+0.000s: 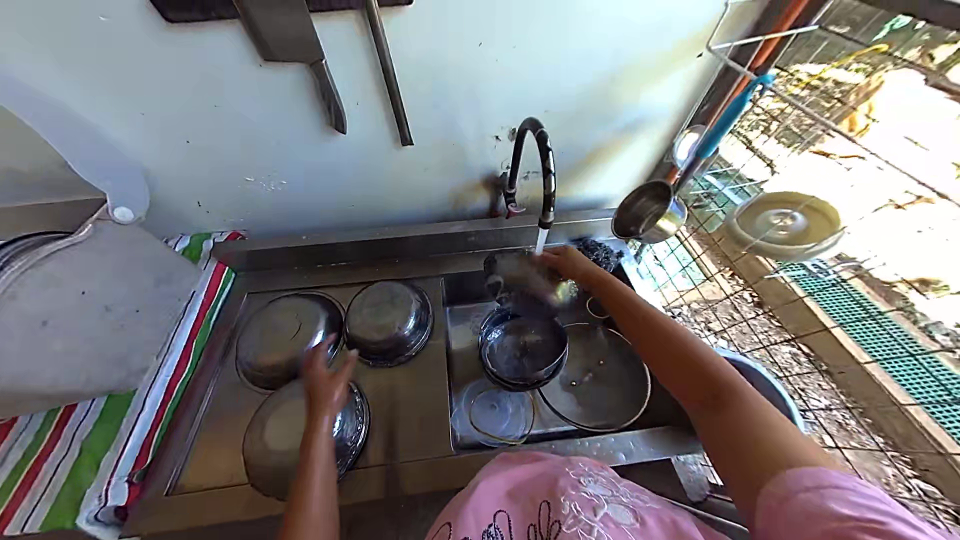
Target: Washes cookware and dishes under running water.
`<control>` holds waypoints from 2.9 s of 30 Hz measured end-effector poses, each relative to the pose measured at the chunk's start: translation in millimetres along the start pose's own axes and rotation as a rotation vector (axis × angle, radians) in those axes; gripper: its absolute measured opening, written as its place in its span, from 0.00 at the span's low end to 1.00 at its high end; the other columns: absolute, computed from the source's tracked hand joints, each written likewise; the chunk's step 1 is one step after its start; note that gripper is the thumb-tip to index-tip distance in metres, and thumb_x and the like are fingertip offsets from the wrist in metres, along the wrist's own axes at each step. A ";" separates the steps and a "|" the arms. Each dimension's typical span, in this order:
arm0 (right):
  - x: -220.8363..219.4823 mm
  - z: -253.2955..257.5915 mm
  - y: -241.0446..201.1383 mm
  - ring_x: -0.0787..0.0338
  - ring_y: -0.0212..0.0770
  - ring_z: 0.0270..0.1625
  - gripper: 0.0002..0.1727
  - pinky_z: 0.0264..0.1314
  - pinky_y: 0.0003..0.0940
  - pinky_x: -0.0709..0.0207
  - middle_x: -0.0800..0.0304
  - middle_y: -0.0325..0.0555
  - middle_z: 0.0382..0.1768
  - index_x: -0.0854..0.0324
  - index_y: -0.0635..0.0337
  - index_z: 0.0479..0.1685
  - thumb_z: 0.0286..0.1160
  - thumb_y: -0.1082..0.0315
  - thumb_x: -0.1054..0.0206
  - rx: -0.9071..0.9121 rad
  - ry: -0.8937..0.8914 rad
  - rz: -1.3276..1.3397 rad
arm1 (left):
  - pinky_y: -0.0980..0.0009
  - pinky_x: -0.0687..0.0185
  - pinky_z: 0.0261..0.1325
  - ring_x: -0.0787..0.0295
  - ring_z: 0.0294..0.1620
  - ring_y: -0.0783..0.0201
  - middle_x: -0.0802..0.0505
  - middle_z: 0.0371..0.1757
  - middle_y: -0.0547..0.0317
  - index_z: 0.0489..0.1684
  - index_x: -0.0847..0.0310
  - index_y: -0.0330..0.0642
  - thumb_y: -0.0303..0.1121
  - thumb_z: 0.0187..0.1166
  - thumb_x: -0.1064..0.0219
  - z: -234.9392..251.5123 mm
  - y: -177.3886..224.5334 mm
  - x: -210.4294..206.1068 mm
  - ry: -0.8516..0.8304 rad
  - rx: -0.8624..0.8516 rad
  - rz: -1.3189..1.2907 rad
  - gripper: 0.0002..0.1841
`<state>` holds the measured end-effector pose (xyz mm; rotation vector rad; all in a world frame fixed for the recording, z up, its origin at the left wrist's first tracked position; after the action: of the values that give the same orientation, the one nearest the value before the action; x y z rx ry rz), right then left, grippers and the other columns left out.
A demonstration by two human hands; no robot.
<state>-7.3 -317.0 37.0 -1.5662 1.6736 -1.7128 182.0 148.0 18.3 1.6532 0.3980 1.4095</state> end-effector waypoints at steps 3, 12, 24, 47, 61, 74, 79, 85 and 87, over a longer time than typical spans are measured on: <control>19.7 -9.5 9.4 0.14 0.44 0.48 0.22 0.59 0.47 0.21 0.11 0.59 0.48 0.15 0.70 0.58 0.93 0.57 0.45 0.031 0.044 0.082 | 0.48 0.26 0.76 0.25 0.79 0.41 0.24 0.80 0.32 0.80 0.29 0.31 0.33 0.81 0.34 1.0 82.0 -84.8 -0.321 -0.106 -0.197 0.28; -11.8 -22.4 3.8 0.12 0.38 0.43 0.16 0.50 0.38 0.15 0.13 0.47 0.43 0.25 0.66 0.60 0.93 0.63 0.52 -0.116 0.114 0.948 | 0.45 0.48 0.91 0.53 0.94 0.42 0.51 0.94 0.32 0.96 0.59 0.38 0.47 0.86 0.39 13.4 202.2 -291.3 -0.588 -0.130 -0.629 0.43; -42.6 13.9 114.6 0.58 0.62 0.97 0.46 0.95 0.64 0.67 0.60 0.63 0.95 0.51 0.70 0.93 0.87 0.42 0.47 0.057 -0.044 -0.656 | 0.50 0.29 0.80 0.29 0.82 0.51 0.31 0.87 0.43 0.95 0.57 0.50 0.46 0.96 0.63 29.6 174.7 -325.6 -0.482 0.382 -1.018 0.29; -77.4 -37.7 83.0 0.19 0.63 0.77 0.25 0.82 0.60 0.30 0.18 0.66 0.74 0.28 0.64 0.82 0.87 0.74 0.50 0.116 0.024 -0.340 | 0.46 0.36 0.82 0.30 0.83 0.45 0.25 0.83 0.40 0.85 0.33 0.38 0.38 0.87 0.37 86.2 255.6 -325.8 -0.578 -0.082 -0.464 0.29; -58.9 -51.7 45.5 0.08 0.57 0.58 0.18 0.70 0.51 0.20 0.08 0.68 0.51 0.17 0.78 0.62 0.86 0.70 0.41 0.248 0.267 0.084 | 0.43 0.39 0.84 0.37 0.86 0.37 0.34 0.86 0.29 0.89 0.44 0.31 0.37 0.89 0.42 65.9 223.1 -314.8 -0.364 -0.073 -0.451 0.32; 6.3 -51.2 55.3 0.09 0.43 0.49 0.26 0.54 0.45 0.13 0.10 0.52 0.46 0.20 0.65 0.58 0.95 0.50 0.53 -0.031 0.657 1.141 | 0.51 0.16 0.55 0.14 0.57 0.52 0.11 0.62 0.46 0.72 0.23 0.47 0.73 0.82 0.58 93.4 177.6 -311.5 -0.562 0.393 -0.703 0.41; -37.6 -37.0 126.5 0.10 0.50 0.55 0.35 0.57 0.50 0.13 0.13 0.61 0.60 0.30 0.67 0.75 0.95 0.43 0.60 -0.333 0.439 1.052 | 0.46 0.21 0.68 0.17 0.66 0.48 0.14 0.68 0.41 0.75 0.25 0.38 0.47 0.89 0.42 103.6 171.9 -287.1 -0.423 0.414 -0.794 0.25; -123.7 -78.0 130.7 0.19 0.70 0.74 0.27 0.80 0.70 0.34 0.15 0.71 0.68 0.20 0.65 0.75 0.81 0.59 0.30 0.042 -0.622 -0.489 | 0.55 0.30 0.78 0.21 0.74 0.53 0.15 0.71 0.38 0.71 0.21 0.29 0.25 0.90 0.47 97.5 188.5 -171.2 -0.312 -0.074 -0.430 0.17; -131.4 -84.8 126.5 0.18 0.74 0.71 0.19 0.73 0.77 0.32 0.13 0.70 0.64 0.14 0.60 0.67 0.82 0.64 0.33 0.087 -0.748 -0.791 | 0.57 0.32 0.82 0.23 0.78 0.55 0.17 0.76 0.42 0.75 0.23 0.32 0.26 0.90 0.48 85.7 157.8 -115.6 -0.200 -0.076 -0.414 0.19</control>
<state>-84.9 -204.1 -110.3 -2.5820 0.6325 -1.1365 178.3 -57.7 75.4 1.5259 0.5281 0.9341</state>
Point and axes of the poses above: each hand's wrist, its own z-axis towards the middle knuckle, its own x-axis out of the back of the hand, y = z × x, the point moved 5 cm from there along z, towards the middle knuckle
